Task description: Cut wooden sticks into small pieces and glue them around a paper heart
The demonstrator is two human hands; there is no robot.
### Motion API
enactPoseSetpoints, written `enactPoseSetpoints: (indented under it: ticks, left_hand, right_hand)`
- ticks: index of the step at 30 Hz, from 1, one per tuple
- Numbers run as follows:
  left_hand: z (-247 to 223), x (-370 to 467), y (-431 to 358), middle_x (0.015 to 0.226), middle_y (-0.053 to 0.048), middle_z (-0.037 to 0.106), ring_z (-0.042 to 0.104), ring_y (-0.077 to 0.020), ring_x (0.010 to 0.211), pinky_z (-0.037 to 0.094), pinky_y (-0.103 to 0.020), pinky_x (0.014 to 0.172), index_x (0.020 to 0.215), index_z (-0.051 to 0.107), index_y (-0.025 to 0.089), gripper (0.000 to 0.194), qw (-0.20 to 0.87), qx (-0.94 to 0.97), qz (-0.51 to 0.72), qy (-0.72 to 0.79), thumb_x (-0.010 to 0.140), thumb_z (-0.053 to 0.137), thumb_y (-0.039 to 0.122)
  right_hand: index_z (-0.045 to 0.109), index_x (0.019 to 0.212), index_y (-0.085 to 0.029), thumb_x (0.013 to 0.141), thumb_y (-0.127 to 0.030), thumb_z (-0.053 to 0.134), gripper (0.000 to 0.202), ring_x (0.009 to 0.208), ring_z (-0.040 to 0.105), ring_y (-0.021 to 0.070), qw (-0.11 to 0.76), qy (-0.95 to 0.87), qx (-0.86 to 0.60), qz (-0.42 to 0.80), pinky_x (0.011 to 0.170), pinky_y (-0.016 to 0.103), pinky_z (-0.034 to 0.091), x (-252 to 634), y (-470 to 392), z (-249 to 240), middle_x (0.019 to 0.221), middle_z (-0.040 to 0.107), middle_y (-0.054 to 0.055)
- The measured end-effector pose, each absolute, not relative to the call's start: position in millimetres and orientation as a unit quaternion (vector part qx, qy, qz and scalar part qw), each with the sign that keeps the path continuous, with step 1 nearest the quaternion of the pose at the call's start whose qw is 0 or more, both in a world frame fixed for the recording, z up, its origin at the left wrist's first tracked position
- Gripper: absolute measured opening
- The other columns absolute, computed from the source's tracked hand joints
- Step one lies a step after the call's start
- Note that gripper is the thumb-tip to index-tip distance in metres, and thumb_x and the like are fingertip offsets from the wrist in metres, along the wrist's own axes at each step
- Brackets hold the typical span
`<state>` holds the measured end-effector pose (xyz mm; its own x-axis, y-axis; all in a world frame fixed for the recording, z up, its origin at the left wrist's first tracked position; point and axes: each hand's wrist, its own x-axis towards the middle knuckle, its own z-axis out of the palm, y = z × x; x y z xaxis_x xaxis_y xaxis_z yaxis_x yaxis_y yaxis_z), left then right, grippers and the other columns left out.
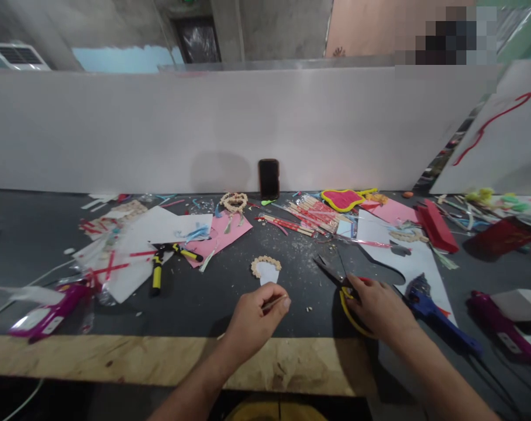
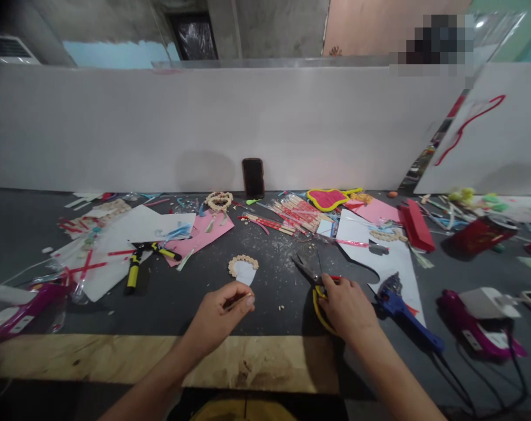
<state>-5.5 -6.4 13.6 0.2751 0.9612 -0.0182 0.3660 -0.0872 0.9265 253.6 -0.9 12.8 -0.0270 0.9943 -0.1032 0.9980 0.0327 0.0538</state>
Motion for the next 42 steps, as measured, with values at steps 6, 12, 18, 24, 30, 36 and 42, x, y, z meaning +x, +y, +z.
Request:
enactPoseSetpoints:
  ticks: [6, 12, 18, 24, 30, 36, 42]
  left_hand:
    - [12.4, -15.7, 0.0, 0.074, -0.002, 0.068, 0.054, -0.0123, 0.059, 0.037, -0.02, 0.054, 0.087, 0.063, 0.018, 0.026, 0.447, 0.656, 0.346, 0.5, 0.086, 0.047, 0.038]
    - [8.0, -18.6, -3.1, 0.074, -0.002, 0.068, 0.056, -0.0134, 0.063, 0.037, -0.02, 0.055, 0.09, 0.064, 0.018, 0.026, 0.475, 0.642, 0.33, 0.503, 0.086, 0.047, 0.037]
    - [5.7, -24.5, -3.8, 0.076, -0.004, 0.069, 0.058, -0.0145, 0.067, 0.039, -0.021, 0.056, 0.092, 0.064, 0.018, 0.026, 0.488, 0.631, 0.317, 0.513, 0.085, 0.047, 0.036]
    - [0.9, -23.2, -1.7, 0.078, -0.004, 0.07, 0.06, -0.0155, 0.071, 0.042, -0.022, 0.061, 0.094, 0.065, 0.017, 0.027, 0.491, 0.647, 0.297, 0.503, 0.086, 0.046, 0.034]
    - [-5.0, -16.6, -2.8, 0.077, -0.001, 0.07, 0.061, -0.0141, 0.072, 0.043, -0.022, 0.065, 0.098, 0.065, 0.019, 0.025, 0.487, 0.663, 0.268, 0.502, 0.086, 0.045, 0.029]
    - [-4.7, -10.0, -10.0, 0.078, 0.001, 0.071, 0.062, -0.013, 0.071, 0.043, -0.021, 0.063, 0.097, 0.066, 0.02, 0.024, 0.493, 0.665, 0.248, 0.504, 0.084, 0.048, 0.025]
    - [-5.0, -9.3, -16.5, 0.077, -0.001, 0.072, 0.065, -0.0136, 0.073, 0.045, -0.021, 0.066, 0.096, 0.067, 0.018, 0.022, 0.509, 0.647, 0.249, 0.51, 0.082, 0.05, 0.023]
  right_hand:
    - [0.058, 0.116, -0.018, 0.09, -0.022, 0.039, 0.033, 0.09, 0.065, 0.0246, 0.046, 0.71, 0.702, -0.029, 0.071, 0.032, 0.044, 264.5, 43.7, 28.3, 0.099, 0.069, 0.013]
    - [0.053, 0.118, -0.018, 0.091, -0.027, 0.046, 0.029, 0.096, 0.06, 0.0193, 0.03, 0.71, 0.703, -0.027, 0.08, 0.035, 0.048, 255.1, 98.0, 11.9, 0.114, 0.059, 0.009]
    - [0.053, 0.116, -0.018, 0.087, -0.034, 0.054, 0.033, 0.097, 0.058, 0.0187, 0.024, 0.703, 0.709, -0.048, 0.08, 0.04, 0.05, 252.3, 111.1, 3.7, 0.117, 0.056, 0.007]
    - [0.059, 0.096, -0.015, 0.092, -0.022, 0.039, 0.022, 0.084, 0.061, 0.0185, -0.066, 0.719, 0.689, -0.061, 0.073, 0.03, 0.045, 246.1, 72.4, 14.6, 0.09, 0.065, 0.008]
    - [0.062, 0.082, -0.022, 0.087, -0.02, 0.045, 0.017, 0.078, 0.061, 0.015, -0.114, 0.779, 0.597, -0.155, 0.069, 0.024, 0.044, 208.6, -7.7, -7.8, 0.082, 0.066, 0.002]
    - [0.06, 0.079, -0.021, 0.087, -0.021, 0.043, 0.019, 0.071, 0.06, 0.0192, -0.168, 0.759, 0.608, -0.162, 0.063, 0.03, 0.043, 196.0, -23.5, -27.8, 0.077, 0.066, 0.005]
    - [0.059, 0.093, -0.02, 0.085, -0.023, 0.045, 0.016, 0.082, 0.062, 0.0188, -0.236, 0.732, 0.615, -0.174, 0.071, 0.03, 0.048, 208.0, -30.0, -31.2, 0.089, 0.067, 0.006]
